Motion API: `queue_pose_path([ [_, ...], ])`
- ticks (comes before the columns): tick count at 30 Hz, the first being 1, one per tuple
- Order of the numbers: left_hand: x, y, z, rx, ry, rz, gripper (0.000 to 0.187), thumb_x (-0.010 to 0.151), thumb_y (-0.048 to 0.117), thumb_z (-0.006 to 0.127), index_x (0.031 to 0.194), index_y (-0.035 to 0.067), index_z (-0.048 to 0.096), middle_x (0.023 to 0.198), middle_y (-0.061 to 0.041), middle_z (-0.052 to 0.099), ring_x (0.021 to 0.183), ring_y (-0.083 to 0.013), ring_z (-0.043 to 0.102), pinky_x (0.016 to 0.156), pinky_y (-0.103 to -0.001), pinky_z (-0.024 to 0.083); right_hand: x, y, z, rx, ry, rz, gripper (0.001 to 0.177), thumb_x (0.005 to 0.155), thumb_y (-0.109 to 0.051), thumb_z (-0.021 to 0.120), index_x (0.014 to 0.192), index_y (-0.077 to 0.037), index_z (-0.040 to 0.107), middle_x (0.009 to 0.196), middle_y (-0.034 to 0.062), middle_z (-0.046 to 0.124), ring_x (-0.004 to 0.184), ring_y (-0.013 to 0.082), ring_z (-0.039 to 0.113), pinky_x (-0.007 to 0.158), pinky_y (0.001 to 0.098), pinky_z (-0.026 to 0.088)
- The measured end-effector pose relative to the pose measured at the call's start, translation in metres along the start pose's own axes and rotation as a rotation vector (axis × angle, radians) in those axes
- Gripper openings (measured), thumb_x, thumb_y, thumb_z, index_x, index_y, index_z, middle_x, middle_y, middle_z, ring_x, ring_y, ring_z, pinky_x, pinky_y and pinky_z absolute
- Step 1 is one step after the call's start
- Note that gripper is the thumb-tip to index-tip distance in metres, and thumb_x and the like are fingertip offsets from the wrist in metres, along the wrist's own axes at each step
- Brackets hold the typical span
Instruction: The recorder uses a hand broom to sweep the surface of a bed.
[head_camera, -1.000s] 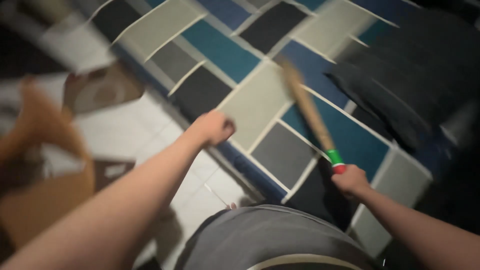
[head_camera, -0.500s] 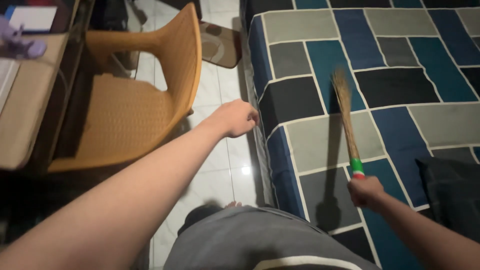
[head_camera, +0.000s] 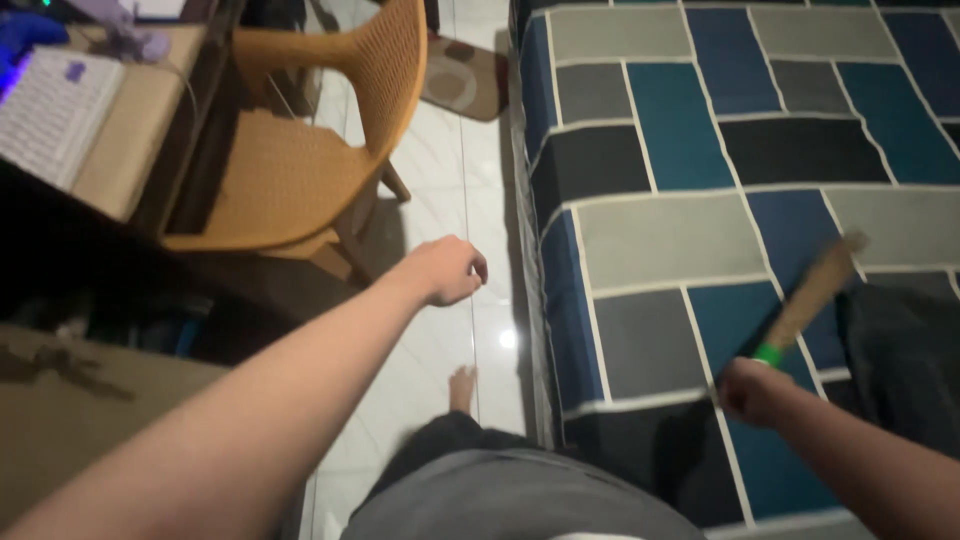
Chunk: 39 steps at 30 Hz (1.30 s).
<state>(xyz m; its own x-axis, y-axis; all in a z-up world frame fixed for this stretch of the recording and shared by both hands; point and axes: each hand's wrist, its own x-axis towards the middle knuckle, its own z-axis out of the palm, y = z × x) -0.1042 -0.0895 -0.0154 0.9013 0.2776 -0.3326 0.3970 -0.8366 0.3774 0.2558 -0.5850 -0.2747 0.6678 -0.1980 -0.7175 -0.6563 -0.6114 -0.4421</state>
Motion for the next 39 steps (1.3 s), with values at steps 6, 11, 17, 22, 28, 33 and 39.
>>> queue_pose_path([
  [6,-0.040,0.001,0.020,0.018,-0.030,-0.019,0.029,0.085,0.023,0.062,0.107,0.022,0.080,0.112,-0.010,0.076,0.106,-0.0309,0.070,0.094,-0.043,0.057,-0.152,0.100,0.015,-0.360,0.084,-0.231,0.029,0.085,-0.020,0.071,0.108,-0.002,0.068,0.093,0.0196,0.073,0.080,0.0295,0.072,0.069,0.0409,0.057],
  [11,-0.046,-0.009,0.020,0.076,-0.076,0.004,0.029,0.086,0.024,0.062,0.107,0.024,0.081,0.113,-0.011,0.076,0.109,-0.0303,0.071,0.097,-0.042,0.056,-0.220,0.134,0.001,-0.540,0.138,-0.369,0.036,0.082,-0.021,0.072,0.111,-0.001,0.074,0.098,0.0234,0.080,0.086,0.0323,0.077,0.075,0.0428,0.060],
  [17,-0.066,-0.026,0.018,0.116,-0.054,0.096,0.027,0.085,0.023,0.062,0.105,0.023,0.081,0.114,-0.010,0.076,0.111,-0.0303,0.070,0.098,-0.042,0.055,-0.242,0.146,0.005,-0.255,0.130,-0.139,0.036,0.087,-0.015,0.067,0.118,0.003,0.061,0.090,0.0204,0.071,0.075,0.0307,0.071,0.061,0.0408,0.055],
  [22,-0.100,-0.042,0.033,0.110,-0.039,0.144,0.027,0.085,0.022,0.062,0.104,0.023,0.081,0.113,-0.010,0.075,0.110,-0.0302,0.070,0.098,-0.043,0.055,-0.282,0.149,0.033,0.199,0.070,0.096,0.027,0.088,-0.006,0.063,0.112,0.001,0.052,0.083,0.0139,0.059,0.067,0.0268,0.062,0.048,0.0372,0.049],
  [28,-0.132,-0.060,0.051,0.105,-0.075,0.126,0.027,0.086,0.022,0.062,0.106,0.024,0.081,0.113,-0.010,0.076,0.111,-0.0300,0.069,0.099,-0.043,0.055,-0.304,0.164,0.051,0.202,-0.051,0.044,0.019,0.086,-0.005,0.062,0.101,0.000,0.052,0.071,0.0101,0.054,0.055,0.0217,0.054,0.044,0.0334,0.042],
  [33,-0.144,-0.068,0.051,0.096,-0.077,0.089,0.027,0.087,0.021,0.062,0.106,0.024,0.081,0.115,-0.010,0.074,0.112,-0.0298,0.068,0.099,-0.043,0.054,-0.377,0.130,0.043,0.022,-0.148,0.043,0.015,0.095,-0.012,0.062,0.103,-0.006,0.051,0.071,0.0069,0.050,0.056,0.0175,0.049,0.050,0.0312,0.042],
  [39,-0.156,-0.074,0.051,0.089,-0.096,0.070,0.028,0.088,0.019,0.060,0.107,0.023,0.080,0.115,-0.010,0.075,0.112,-0.0296,0.069,0.099,-0.042,0.055,-0.364,0.112,0.032,0.065,-0.010,0.085,0.012,0.099,-0.012,0.059,0.108,-0.010,0.050,0.078,0.0046,0.053,0.064,0.0130,0.051,0.056,0.0264,0.043],
])
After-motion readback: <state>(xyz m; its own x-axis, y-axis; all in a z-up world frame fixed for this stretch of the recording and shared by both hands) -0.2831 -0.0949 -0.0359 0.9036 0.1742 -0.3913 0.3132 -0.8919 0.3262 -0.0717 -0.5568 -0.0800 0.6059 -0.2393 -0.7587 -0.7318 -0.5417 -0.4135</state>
